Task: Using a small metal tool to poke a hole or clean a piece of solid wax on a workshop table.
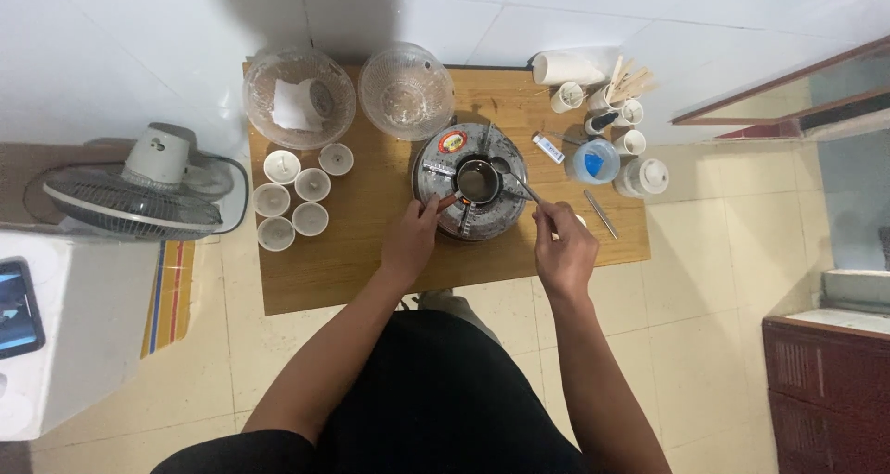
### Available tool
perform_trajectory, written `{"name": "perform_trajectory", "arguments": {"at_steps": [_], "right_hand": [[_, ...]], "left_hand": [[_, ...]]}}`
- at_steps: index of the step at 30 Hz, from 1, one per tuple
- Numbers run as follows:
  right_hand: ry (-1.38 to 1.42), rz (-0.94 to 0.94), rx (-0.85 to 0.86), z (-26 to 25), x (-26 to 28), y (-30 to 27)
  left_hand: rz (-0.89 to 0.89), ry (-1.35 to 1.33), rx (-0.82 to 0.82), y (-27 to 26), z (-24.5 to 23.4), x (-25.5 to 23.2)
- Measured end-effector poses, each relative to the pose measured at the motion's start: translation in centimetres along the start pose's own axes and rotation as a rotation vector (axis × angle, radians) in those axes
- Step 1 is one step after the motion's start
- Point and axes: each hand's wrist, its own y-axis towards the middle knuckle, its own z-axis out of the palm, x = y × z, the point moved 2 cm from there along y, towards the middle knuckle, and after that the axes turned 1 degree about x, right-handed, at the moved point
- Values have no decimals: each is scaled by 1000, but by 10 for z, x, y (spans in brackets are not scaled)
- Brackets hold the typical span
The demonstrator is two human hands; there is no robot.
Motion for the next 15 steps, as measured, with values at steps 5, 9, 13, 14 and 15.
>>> {"name": "perform_trajectory", "arguments": {"at_steps": [5,9,13,14,15], "right_hand": [[10,-38,-29,2,-3,-2],[26,-24,-18,0,2,-2],[-6,-36,-25,1,0,-2],[1,-5,-9,2,-2,-3],[8,25,7,2,-4,-3]], "left_hand": [[-12,-54,39,3,2,-1],[-28,-52,34,0,-1,-2],[-17,-98,7,0,8,0],[-4,-23,21,-1,6,-1],[8,53,34,-2,5,-2]]}}
